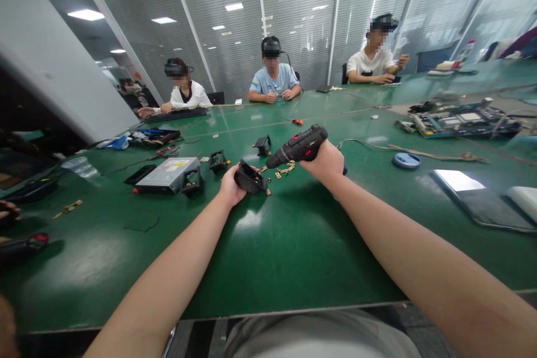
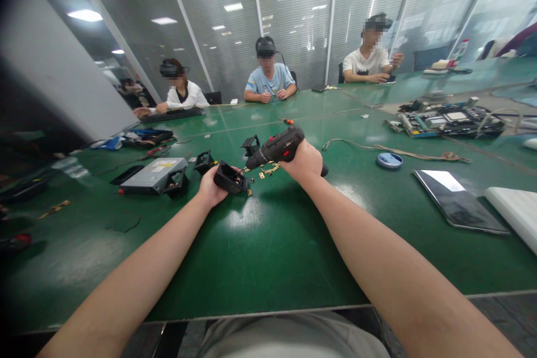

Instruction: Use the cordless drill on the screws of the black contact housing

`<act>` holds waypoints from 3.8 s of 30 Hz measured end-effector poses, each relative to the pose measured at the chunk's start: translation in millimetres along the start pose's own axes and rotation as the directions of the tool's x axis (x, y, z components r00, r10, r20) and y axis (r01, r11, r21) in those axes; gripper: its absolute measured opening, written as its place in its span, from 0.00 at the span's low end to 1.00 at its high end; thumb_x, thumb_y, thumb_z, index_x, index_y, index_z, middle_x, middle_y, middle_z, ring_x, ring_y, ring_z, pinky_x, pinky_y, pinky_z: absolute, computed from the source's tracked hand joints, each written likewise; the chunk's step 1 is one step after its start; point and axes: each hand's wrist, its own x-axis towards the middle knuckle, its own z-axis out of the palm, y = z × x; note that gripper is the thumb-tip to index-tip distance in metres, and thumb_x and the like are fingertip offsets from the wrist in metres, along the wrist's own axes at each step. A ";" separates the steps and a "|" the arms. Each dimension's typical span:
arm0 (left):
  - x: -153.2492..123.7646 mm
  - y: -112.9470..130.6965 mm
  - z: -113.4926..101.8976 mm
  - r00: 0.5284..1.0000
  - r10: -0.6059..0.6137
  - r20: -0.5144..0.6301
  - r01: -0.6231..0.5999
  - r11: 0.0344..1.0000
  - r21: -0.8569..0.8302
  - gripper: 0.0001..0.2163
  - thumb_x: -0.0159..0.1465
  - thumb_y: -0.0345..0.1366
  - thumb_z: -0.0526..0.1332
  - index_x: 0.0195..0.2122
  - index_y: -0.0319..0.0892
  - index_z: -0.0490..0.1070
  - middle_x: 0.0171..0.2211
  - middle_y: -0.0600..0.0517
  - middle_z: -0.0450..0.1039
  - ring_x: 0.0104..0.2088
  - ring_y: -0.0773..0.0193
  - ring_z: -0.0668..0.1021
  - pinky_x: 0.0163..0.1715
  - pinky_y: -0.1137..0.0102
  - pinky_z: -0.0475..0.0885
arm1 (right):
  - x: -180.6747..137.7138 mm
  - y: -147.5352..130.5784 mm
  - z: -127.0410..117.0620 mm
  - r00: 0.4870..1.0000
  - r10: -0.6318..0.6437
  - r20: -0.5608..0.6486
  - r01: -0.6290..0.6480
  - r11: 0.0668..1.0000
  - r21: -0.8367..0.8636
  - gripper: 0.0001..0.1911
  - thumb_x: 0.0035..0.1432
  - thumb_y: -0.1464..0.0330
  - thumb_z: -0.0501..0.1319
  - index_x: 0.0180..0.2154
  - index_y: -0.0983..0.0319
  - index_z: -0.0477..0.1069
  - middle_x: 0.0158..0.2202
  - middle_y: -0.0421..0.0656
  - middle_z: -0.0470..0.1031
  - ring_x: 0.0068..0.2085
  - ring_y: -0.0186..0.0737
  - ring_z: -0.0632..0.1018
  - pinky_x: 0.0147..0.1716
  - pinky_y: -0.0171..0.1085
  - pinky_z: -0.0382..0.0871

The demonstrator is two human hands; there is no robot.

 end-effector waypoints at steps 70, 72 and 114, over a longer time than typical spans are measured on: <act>-5.6 1.5 7.7 1.000 0.002 -0.022 -0.002 1.000 -0.015 0.22 0.73 0.40 0.50 0.32 0.35 0.81 0.34 0.37 0.82 0.36 0.52 0.84 0.42 0.61 0.80 | -0.7 0.9 0.8 1.000 -0.007 0.001 0.007 1.000 -0.024 0.30 0.49 0.55 0.72 0.50 0.62 0.72 0.45 0.54 0.83 0.45 0.62 0.84 0.43 0.50 0.77; -5.2 1.3 7.4 1.000 0.000 -0.021 -0.001 1.000 -0.013 0.22 0.73 0.40 0.50 0.32 0.34 0.81 0.34 0.37 0.82 0.36 0.52 0.84 0.42 0.61 0.80 | -0.5 0.9 0.8 1.000 -0.006 0.003 0.006 1.000 -0.024 0.31 0.49 0.55 0.72 0.51 0.62 0.72 0.45 0.54 0.83 0.45 0.62 0.84 0.43 0.50 0.76; -3.0 0.0 5.5 1.000 -0.005 -0.024 0.004 0.999 -0.036 0.20 0.72 0.42 0.53 0.39 0.34 0.81 0.35 0.37 0.83 0.37 0.49 0.84 0.46 0.57 0.80 | 0.6 1.2 0.5 1.000 -0.002 0.008 0.002 1.000 -0.017 0.32 0.48 0.54 0.72 0.52 0.61 0.71 0.45 0.53 0.83 0.45 0.62 0.84 0.43 0.51 0.77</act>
